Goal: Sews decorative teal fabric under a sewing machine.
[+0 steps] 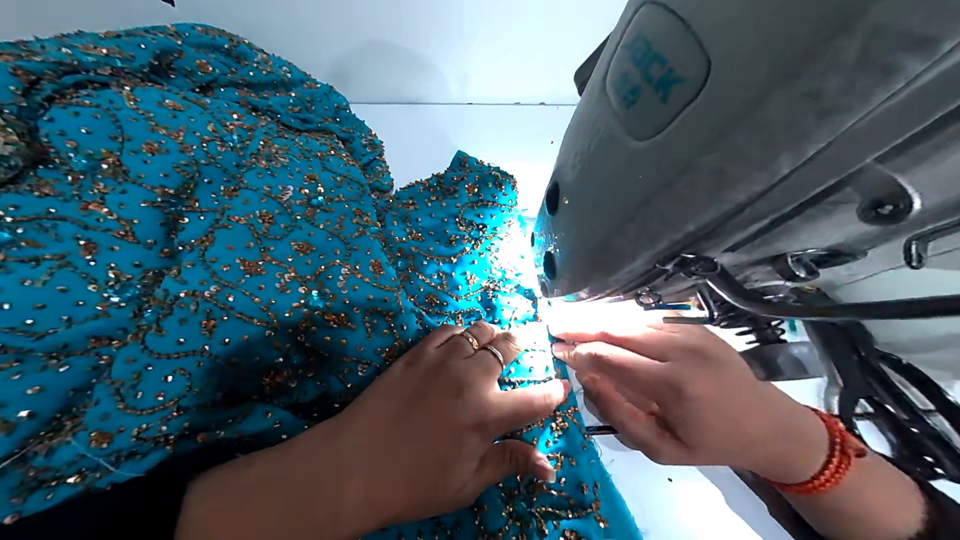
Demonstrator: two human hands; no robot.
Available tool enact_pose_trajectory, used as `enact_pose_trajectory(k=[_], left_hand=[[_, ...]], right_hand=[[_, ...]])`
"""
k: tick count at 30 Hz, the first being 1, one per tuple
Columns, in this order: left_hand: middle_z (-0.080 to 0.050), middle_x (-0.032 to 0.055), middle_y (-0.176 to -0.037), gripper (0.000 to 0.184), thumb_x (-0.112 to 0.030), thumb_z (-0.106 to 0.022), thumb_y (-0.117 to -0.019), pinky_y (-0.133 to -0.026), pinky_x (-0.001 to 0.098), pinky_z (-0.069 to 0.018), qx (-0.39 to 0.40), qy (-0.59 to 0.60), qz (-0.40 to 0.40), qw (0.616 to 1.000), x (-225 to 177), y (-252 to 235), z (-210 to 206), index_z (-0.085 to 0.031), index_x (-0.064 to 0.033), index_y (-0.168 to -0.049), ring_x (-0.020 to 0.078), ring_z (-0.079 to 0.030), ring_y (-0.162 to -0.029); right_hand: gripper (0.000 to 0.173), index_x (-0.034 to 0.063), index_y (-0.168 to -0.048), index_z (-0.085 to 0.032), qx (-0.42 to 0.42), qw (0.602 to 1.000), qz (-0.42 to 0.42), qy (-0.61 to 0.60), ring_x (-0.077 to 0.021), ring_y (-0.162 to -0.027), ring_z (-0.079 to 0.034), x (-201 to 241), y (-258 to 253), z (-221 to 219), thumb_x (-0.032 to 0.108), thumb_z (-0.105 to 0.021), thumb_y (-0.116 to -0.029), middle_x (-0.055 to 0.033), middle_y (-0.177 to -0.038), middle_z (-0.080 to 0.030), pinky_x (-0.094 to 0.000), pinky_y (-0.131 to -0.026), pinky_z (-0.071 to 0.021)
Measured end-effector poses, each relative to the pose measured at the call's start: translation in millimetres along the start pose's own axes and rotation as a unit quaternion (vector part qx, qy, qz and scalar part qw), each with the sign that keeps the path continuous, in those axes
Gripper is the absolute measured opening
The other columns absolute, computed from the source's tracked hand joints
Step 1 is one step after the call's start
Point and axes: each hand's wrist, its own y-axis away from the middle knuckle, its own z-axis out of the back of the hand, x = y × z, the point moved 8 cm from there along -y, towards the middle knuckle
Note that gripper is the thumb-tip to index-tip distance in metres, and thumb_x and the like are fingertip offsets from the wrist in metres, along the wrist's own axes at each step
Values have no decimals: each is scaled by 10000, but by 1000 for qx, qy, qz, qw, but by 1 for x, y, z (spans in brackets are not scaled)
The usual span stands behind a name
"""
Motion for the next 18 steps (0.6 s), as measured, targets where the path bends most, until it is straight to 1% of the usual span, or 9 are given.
enact_pose_trajectory(k=[2,3,6,8,10,14,17,18], left_hand=[[-677,121,-1313,571,-622,-245,-1039,-1003,478,-516,-3,-6,3,1000,0,0,1,-647,-368,-1356,299,-620,-1273],[-684,122,-1301,571,-624,-247,-1037,-993,475,-522,-5,-9,3,1000,0,0,1,-650,-370,-1352,300,-627,-1263],[-680,119,-1311,566,-626,-246,-1038,-999,480,-521,-4,-17,5,1000,0,1,1,-654,-379,-1342,300,-625,-1265],[-670,122,-1334,568,-630,-239,-1035,-997,489,-520,3,-19,8,1000,0,0,1,-647,-387,-1348,305,-621,-1274],[-661,122,-1351,573,-635,-238,-1032,-998,492,-520,10,-17,10,1000,0,0,1,-643,-388,-1353,307,-619,-1278],[-677,120,-1319,585,-640,-232,-1030,-1008,500,-517,8,-18,15,1000,1,0,1,-645,-384,-1354,313,-618,-1281],[-674,108,-1335,586,-645,-231,-1028,-998,486,-518,12,-23,17,1000,2,0,0,-640,-388,-1359,303,-619,-1277],[-674,111,-1331,584,-644,-232,-1028,-993,483,-519,10,-23,17,1000,2,0,0,-639,-389,-1361,302,-621,-1272]], right_hand=[[341,140,-999,-774,0,1000,-4,5,-116,-902,-695,0,-1,0,244,-451,-967,-24,-1022,-762,-288,-739,-535],[340,142,-998,-779,-2,1000,-3,8,-122,-900,-697,1,-1,1,241,-455,-963,-24,-1014,-764,-290,-735,-537],[342,141,-1016,-782,-5,1000,-1,12,-150,-974,-703,1,0,1,237,-457,-968,-40,-1053,-768,-321,-797,-544],[350,142,-1017,-792,-11,1000,0,11,-156,-965,-704,1,1,0,239,-459,-968,-42,-1035,-770,-326,-783,-542],[353,149,-1026,-797,-12,1000,-2,7,-162,-986,-701,0,2,-1,242,-460,-973,-42,-1046,-771,-332,-802,-539],[354,149,-1019,-799,-12,1000,-4,8,-165,-982,-708,1,1,0,237,-460,-972,-44,-1051,-775,-342,-804,-543],[352,147,-1003,-798,-17,1000,-2,13,-148,-917,-693,1,0,0,230,-457,-971,-29,-981,-766,-332,-765,-530],[352,148,-1005,-798,-16,1000,-2,14,-148,-929,-696,1,0,0,232,-458,-974,-28,-995,-768,-332,-772,-532]])
